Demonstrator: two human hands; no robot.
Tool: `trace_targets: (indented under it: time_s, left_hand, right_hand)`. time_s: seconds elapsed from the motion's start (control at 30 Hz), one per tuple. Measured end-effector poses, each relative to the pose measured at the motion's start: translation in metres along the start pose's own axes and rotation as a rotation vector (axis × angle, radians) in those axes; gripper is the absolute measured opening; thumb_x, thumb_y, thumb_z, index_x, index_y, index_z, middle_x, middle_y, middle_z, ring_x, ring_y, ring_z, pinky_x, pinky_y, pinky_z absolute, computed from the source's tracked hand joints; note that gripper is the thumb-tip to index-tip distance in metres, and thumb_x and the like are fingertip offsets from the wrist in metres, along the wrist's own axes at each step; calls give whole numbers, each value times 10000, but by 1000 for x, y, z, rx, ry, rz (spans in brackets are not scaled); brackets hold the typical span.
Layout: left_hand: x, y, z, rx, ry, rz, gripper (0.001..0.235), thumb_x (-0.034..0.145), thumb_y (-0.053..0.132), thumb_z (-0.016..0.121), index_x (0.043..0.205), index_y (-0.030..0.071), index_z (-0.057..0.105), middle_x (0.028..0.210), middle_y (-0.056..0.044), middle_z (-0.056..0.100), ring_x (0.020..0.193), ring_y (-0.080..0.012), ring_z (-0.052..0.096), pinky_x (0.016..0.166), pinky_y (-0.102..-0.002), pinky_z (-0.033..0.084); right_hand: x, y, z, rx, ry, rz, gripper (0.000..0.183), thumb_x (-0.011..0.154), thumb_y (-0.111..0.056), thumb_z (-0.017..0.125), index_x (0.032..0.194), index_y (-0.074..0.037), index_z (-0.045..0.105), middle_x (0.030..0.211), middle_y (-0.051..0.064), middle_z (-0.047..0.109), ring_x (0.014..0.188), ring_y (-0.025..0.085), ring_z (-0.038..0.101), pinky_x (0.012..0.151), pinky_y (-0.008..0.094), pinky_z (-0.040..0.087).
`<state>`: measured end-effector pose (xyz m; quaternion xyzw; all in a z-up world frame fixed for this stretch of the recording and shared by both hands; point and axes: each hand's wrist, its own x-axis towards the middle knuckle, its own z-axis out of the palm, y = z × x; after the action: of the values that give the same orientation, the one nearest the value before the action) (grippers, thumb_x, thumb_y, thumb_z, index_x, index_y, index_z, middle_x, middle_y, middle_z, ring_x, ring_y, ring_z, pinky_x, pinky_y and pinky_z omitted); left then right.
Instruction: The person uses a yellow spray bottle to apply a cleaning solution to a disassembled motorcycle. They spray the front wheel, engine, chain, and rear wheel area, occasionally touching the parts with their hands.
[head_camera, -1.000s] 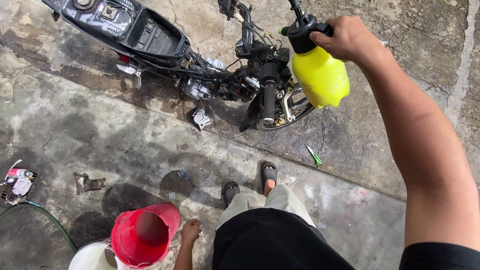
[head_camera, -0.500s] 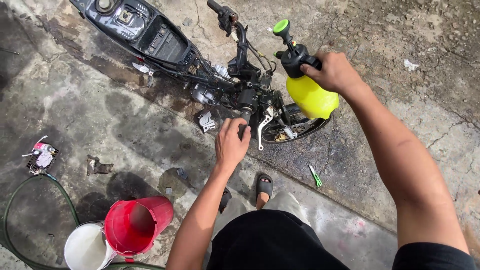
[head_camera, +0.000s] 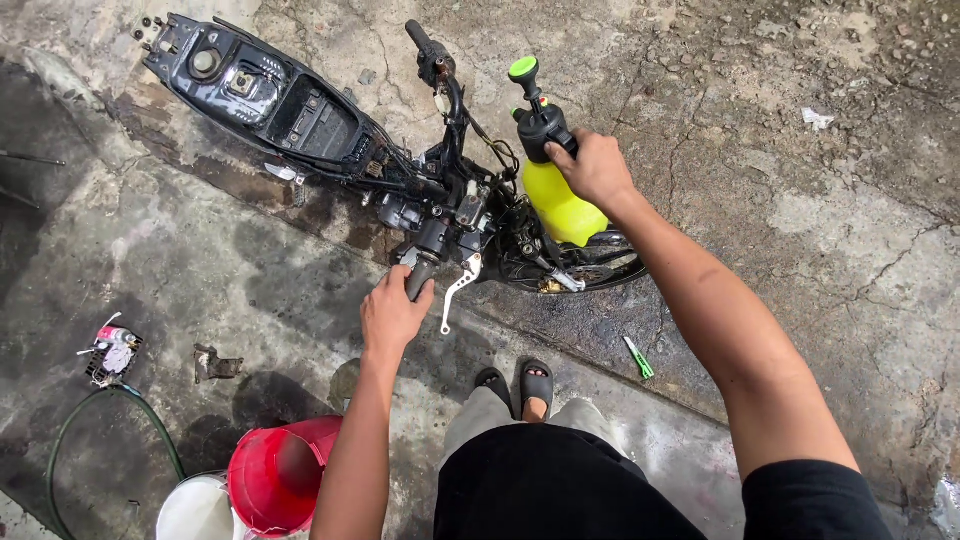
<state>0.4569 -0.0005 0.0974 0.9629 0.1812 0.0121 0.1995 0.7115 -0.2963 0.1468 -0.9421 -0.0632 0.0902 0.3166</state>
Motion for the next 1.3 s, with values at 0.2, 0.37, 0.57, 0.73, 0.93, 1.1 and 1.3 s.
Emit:
trace_targets:
  time_s: [0.2, 0.37, 0.57, 0.73, 0.93, 1.1, 1.3]
  left_hand:
    - [16, -76, 4, 104, -69, 116, 436, 965, 524, 598, 1219, 172, 637, 1016, -134, 744, 856, -433, 749, 746, -573, 594]
    - [30, -119, -5, 172, -94, 237, 455, 978, 513, 547, 1240, 149, 623, 1059, -149, 732, 885, -448, 737, 756, -588, 592]
    - [43, -146, 6, 226, -65, 378, 445, 971, 523, 563, 1194, 144, 629, 988, -135, 703, 909, -403, 725, 746, -572, 600]
    - [48, -140, 7, 187, -52, 432, 457, 972, 527, 544, 1207, 140, 610, 976, -128, 698, 906, -388, 721, 728, -564, 605]
    - [50, -138, 14, 204, -50, 453, 442, 976, 536, 528, 1156, 137, 589, 952, -121, 686, 910, -382, 712, 734, -562, 610]
    - [46, -125, 6, 267, -14, 454, 409, 981, 521, 522, 1083, 128, 576, 906, -129, 679, 886, -386, 717, 739, -550, 612]
    - [39, -108, -3, 342, -16, 449, 401, 994, 520, 504, 1051, 127, 561, 882, -129, 694, 869, -388, 728, 734, -540, 613]
  right_hand:
    - [4, -27, 18, 41, 37, 0, 411, 934, -524, 720, 1050, -130, 738, 829, 135, 722, 849, 362, 748, 697, 480, 577]
    - [-54, -43, 7, -13, -71, -35, 435, 965, -452, 691, 1078, -34, 728, 889, 251, 727, 885, 445, 736, 730, 519, 575]
    - [-147, -9, 47, 11, -142, 109, 462, 978, -429, 661, 1118, 8, 708, 897, 293, 721, 887, 486, 725, 729, 542, 568]
    - [-188, 46, 118, 113, -58, 253, 441, 968, -436, 683, 1003, 1, 727, 808, 248, 718, 825, 458, 723, 684, 495, 538]
    - [-213, 58, 179, 223, 85, 390, 478, 961, -552, 689, 945, -75, 721, 742, 172, 694, 800, 367, 722, 685, 484, 530]
    - [-207, 36, 216, 314, 185, 406, 453, 972, -518, 672, 992, -69, 732, 755, 183, 694, 808, 380, 719, 683, 472, 512]
    - [-212, 58, 247, 359, 221, 460, 436, 967, -517, 682, 1003, -87, 744, 762, 159, 713, 789, 348, 723, 667, 448, 519]
